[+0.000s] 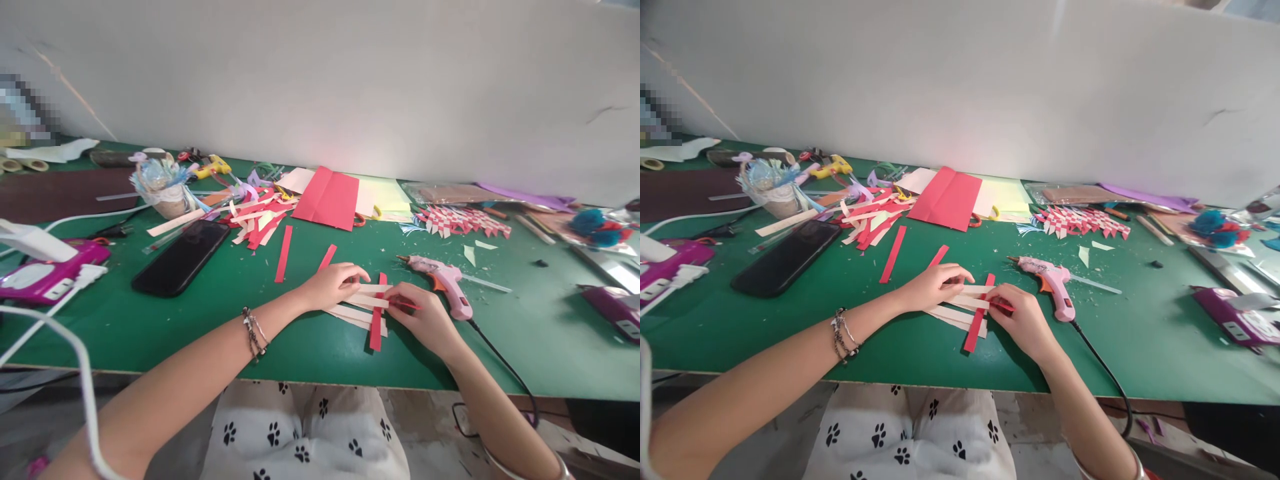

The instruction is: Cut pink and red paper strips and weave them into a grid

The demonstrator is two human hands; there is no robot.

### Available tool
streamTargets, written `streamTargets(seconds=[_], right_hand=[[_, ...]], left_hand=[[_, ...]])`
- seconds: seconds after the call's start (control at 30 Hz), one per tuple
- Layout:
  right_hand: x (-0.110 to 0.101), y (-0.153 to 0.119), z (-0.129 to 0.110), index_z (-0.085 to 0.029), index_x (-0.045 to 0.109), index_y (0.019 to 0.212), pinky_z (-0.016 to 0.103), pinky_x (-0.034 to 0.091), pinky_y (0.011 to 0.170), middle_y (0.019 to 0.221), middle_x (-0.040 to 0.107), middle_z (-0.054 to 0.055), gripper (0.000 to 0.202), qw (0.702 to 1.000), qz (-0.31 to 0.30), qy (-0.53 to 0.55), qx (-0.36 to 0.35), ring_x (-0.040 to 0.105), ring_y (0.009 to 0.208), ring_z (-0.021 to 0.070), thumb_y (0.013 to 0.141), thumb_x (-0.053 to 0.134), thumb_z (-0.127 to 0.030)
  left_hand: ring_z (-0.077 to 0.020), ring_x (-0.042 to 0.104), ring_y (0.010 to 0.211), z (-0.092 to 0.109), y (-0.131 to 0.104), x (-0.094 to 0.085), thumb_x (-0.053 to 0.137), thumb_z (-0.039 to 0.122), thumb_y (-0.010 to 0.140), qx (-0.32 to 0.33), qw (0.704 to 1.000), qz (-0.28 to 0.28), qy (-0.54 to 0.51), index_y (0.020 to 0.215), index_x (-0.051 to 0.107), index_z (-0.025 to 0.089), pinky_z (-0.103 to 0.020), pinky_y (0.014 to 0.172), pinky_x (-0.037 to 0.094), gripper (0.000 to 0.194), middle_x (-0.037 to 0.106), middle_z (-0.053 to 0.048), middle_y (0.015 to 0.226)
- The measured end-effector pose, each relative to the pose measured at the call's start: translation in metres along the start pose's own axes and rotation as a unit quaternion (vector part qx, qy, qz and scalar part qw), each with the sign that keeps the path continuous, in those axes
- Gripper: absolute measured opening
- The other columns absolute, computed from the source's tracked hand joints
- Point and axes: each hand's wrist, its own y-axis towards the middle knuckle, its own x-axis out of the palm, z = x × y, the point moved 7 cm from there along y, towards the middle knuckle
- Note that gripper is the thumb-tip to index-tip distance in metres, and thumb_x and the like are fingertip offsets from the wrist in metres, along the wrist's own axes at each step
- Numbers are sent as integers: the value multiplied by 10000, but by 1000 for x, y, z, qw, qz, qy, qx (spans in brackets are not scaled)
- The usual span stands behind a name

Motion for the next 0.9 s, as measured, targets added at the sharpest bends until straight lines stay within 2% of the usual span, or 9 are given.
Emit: streamTargets(seconds=[0.1,0.3,0.5,0.7,0.8,0.9], right_hand=[[-2,-1,-2,-195,598,783,271,427,635,805,538,36,88,1000,5,-17,-17,530,711,151,764,514,-181],[-4,0,-3,-205,599,791,294,442,677,892,499,54,80,999,29,-24,-29,524,784,167,769,523,-219],[-1,1,4,-197,583,801,267,436,570,893,523,62,124,1000,-7,13,2,519,691,143,801,490,-280],[1,6,3,-190,587,766,278,432,582,817,567,51,134,999,-29,16,14,541,710,164,791,498,-286],[2,11,2,-185,597,748,273,424,584,778,580,41,116,999,-42,9,21,541,692,160,771,507,-254],[4,16,1,-180,606,721,252,393,526,723,573,20,96,997,-60,-17,37,503,593,132,732,520,-221]], left_hand=[[-86,477,615,0,0,2,402,203,863,11,1000,-10,24,965,595,175,-220,593,393,219,522,-14,838],[-130,518,790,6,0,3,424,185,863,53,995,-3,84,943,641,174,-241,688,405,231,527,-37,897],[-158,517,832,11,-1,-4,419,260,879,73,988,24,132,964,638,180,-275,735,402,248,536,-50,891],[-159,521,813,11,-2,4,501,397,822,101,986,-22,132,921,653,191,-259,690,396,275,549,-43,895],[-156,518,810,11,-2,7,567,374,781,107,984,-38,136,914,653,197,-254,685,389,238,547,-35,904],[-165,515,827,10,-2,7,598,366,758,100,984,-45,141,921,647,208,-260,690,385,233,545,-32,920]])
